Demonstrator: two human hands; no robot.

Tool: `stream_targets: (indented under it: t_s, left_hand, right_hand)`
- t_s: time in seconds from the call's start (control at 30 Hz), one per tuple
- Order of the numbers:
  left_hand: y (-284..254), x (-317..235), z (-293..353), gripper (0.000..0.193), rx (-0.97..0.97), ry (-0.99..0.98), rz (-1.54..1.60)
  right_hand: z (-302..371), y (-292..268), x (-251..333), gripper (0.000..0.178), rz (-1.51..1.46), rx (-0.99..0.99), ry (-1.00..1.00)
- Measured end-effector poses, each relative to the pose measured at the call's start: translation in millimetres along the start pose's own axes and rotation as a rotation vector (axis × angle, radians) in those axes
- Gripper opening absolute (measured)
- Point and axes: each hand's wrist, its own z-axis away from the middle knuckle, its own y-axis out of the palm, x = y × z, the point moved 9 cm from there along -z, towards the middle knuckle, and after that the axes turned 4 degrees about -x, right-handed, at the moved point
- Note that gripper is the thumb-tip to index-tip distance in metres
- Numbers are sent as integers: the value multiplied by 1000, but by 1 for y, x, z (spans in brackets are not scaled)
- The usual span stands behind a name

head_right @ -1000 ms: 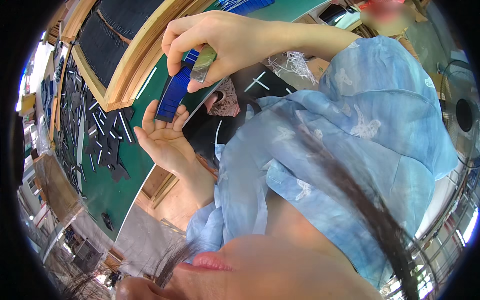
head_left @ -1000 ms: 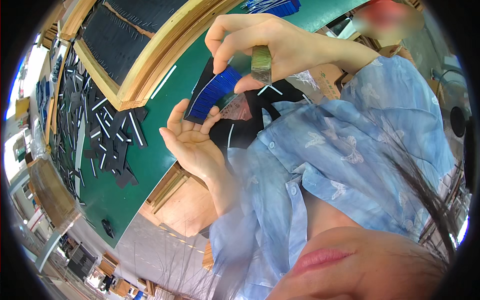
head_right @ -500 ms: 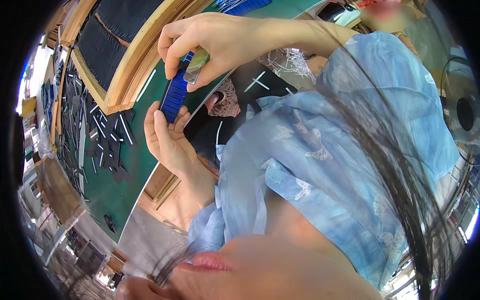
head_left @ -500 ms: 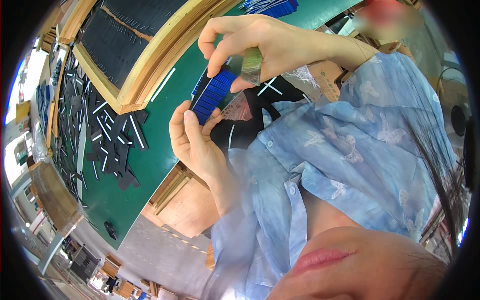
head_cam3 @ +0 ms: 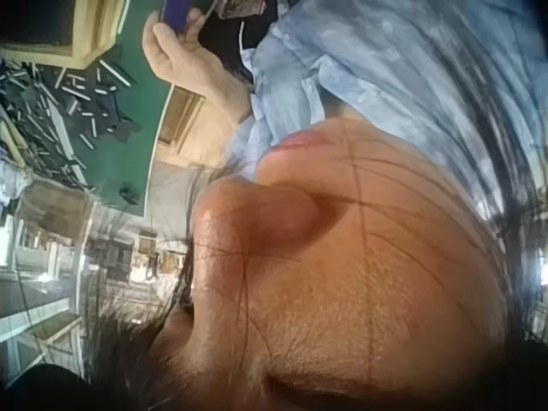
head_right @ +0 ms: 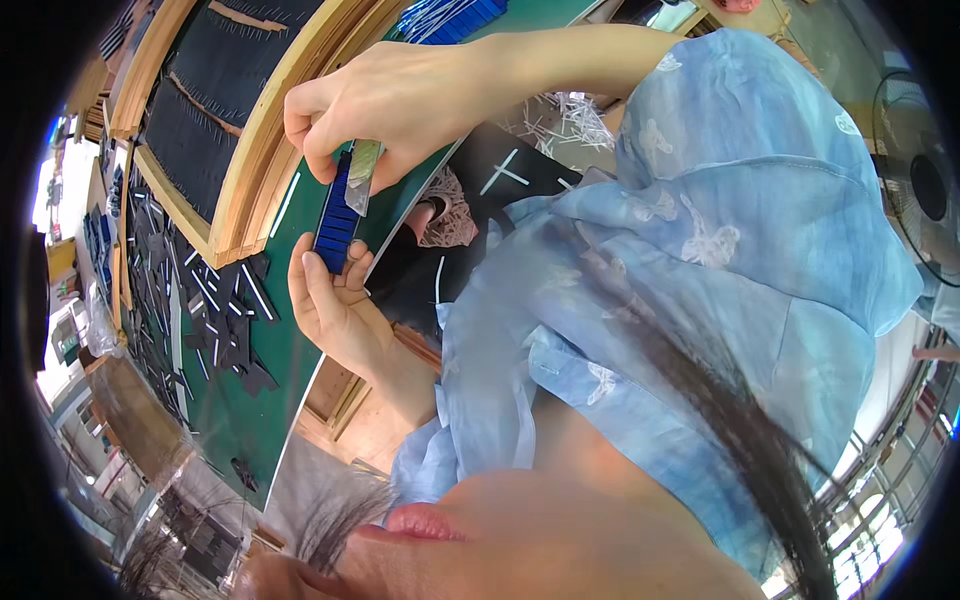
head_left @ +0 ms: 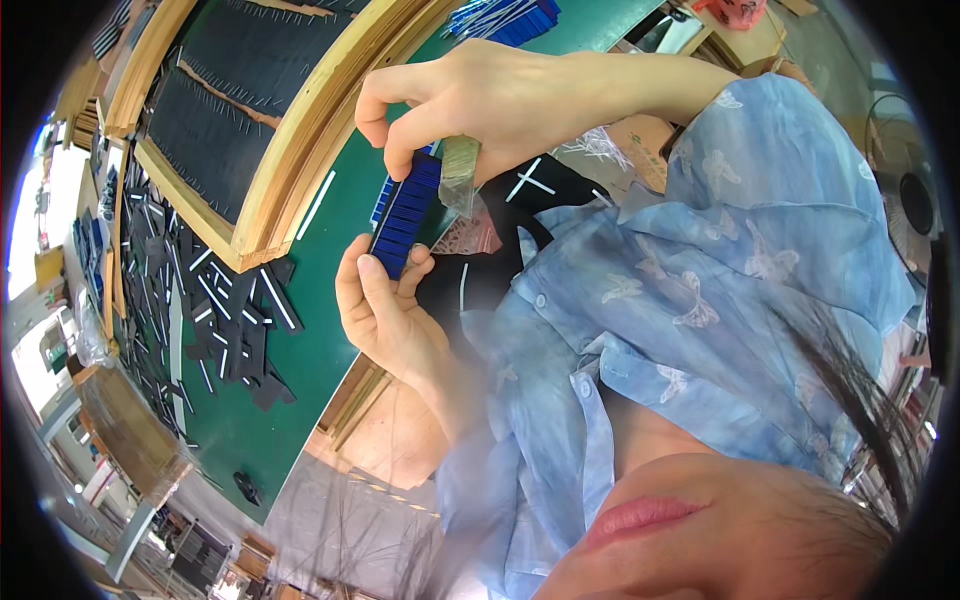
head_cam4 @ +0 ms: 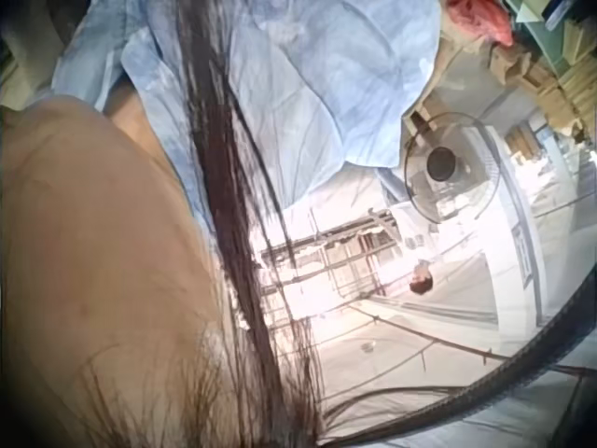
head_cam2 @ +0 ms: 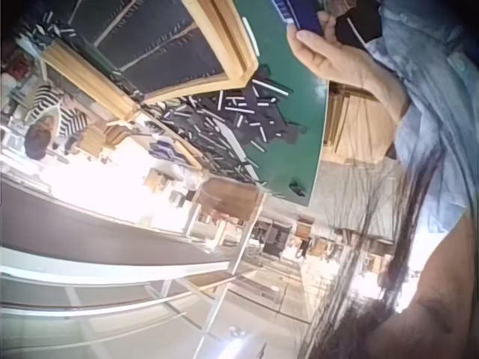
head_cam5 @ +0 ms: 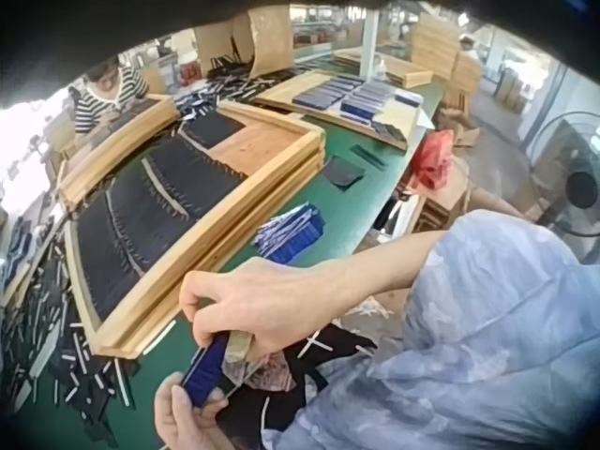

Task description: Assembling small electronic components into a holder at a factory workbench.

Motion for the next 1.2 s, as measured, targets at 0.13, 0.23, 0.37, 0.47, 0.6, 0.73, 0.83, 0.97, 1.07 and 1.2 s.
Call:
stream_targets:
  t_s: [0.13,0.23,0.37,0.47,0.6,0.73,0.83,0.97,1.07,1.2]
  left_hand:
    - [-1,0,-1,26,27,-27,34]
    - [-2,3,-3,28,58,-58,78]
    - [-3,2,-3,30,53,-54,66]
    - [-1,0,-2,30,26,-13,-10]
    - [2,-4,-1,29,17,18,-50]
    - [2,1,-4,30,65,-48,39]
    - [1,5,-6,30,92,-95,84]
    - [-2,8,-7,30,118,-145,136]
    - [2,11,-10,30,134,-162,140]
    - [-3,10,-8,30,117,-152,147]
  right_hand:
    - [0,2,-3,30,-26,-10,-9]
    - [0,2,-3,30,-58,-33,-25]
    - [-2,2,-1,30,-60,-60,-68]
    - [1,0,4,32,53,-73,-107]
    - [1,-4,12,31,136,-41,-106]
    - [0,0,3,31,77,-44,-77]
    - [-1,-2,1,28,-12,-60,-49]
    - [-3,2,-4,25,-107,-29,28]
    - [0,0,-5,26,-125,-52,13]
    - [-2,1,-2,26,-151,-40,10]
